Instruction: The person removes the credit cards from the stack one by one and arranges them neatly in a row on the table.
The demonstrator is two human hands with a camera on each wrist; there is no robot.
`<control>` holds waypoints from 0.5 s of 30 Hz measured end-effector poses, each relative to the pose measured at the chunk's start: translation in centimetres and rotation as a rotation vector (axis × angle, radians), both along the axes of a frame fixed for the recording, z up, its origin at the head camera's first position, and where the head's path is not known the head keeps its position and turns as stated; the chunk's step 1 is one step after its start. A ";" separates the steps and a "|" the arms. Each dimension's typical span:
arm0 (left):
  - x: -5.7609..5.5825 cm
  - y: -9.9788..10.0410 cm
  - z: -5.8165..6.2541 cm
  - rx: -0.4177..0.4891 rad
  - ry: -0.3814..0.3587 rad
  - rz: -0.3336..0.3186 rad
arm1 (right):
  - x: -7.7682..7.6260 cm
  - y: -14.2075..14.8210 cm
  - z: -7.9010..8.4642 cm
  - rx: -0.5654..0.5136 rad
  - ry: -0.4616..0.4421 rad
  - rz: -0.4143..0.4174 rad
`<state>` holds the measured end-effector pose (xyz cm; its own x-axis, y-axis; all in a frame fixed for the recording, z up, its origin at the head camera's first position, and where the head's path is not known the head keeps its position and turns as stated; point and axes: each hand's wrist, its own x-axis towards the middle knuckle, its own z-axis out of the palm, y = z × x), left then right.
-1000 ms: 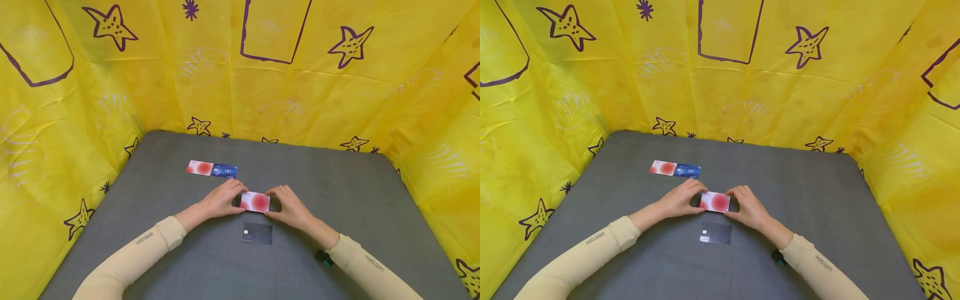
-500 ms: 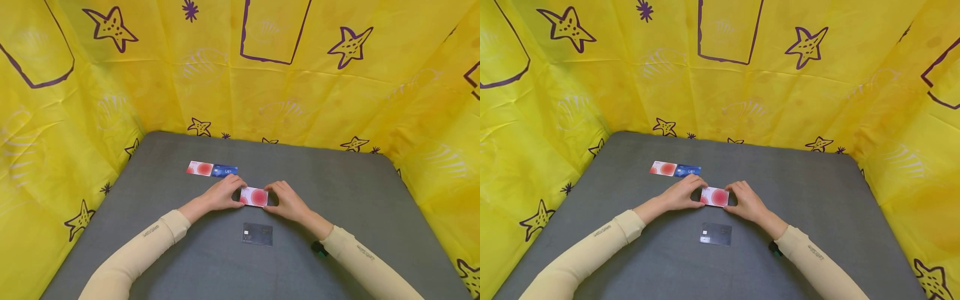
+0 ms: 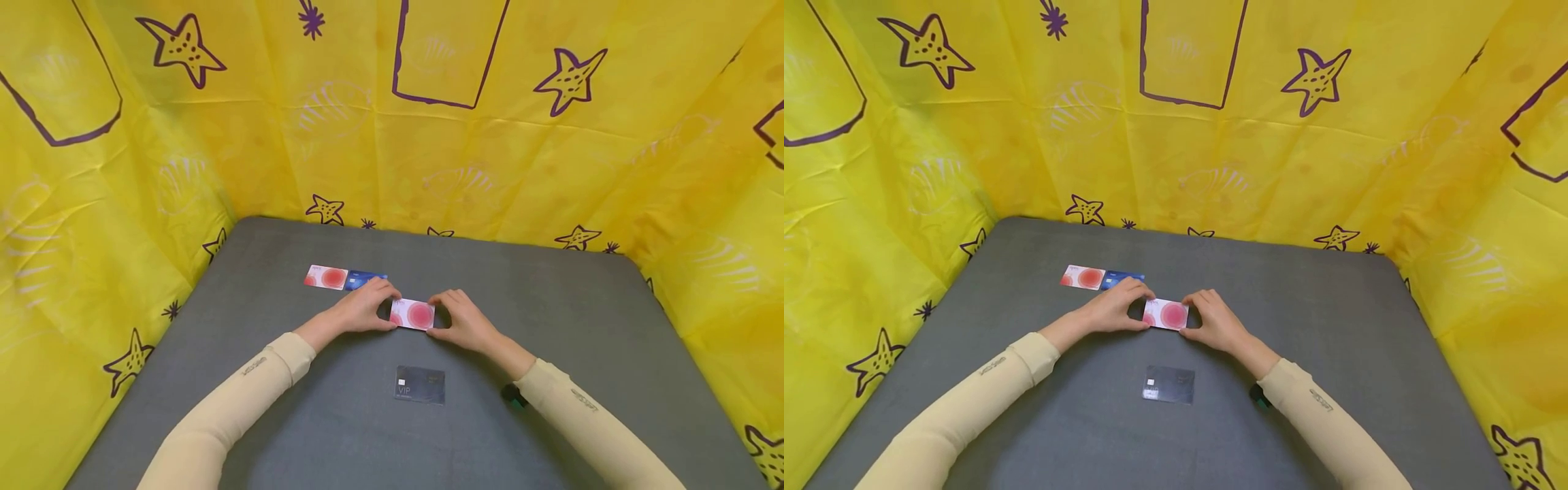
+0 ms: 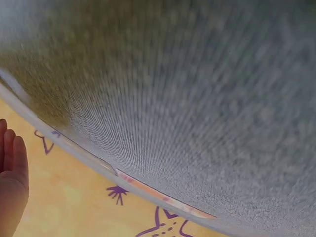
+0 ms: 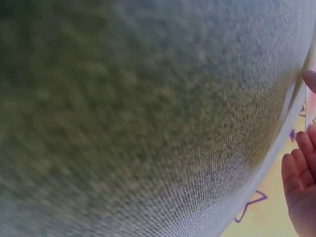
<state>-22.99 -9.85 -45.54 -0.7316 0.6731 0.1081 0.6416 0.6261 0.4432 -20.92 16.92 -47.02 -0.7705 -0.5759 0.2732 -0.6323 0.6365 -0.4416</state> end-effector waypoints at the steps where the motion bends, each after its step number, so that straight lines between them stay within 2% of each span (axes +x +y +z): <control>1: -0.2 0.0 0.0 0.002 -0.004 -0.004 | -0.1 0.0 0.0 0.001 -0.004 0.000; 15: -2.6 -0.4 0.1 -0.013 -0.073 0.004 | -2.1 -0.4 0.2 -0.004 -0.043 0.008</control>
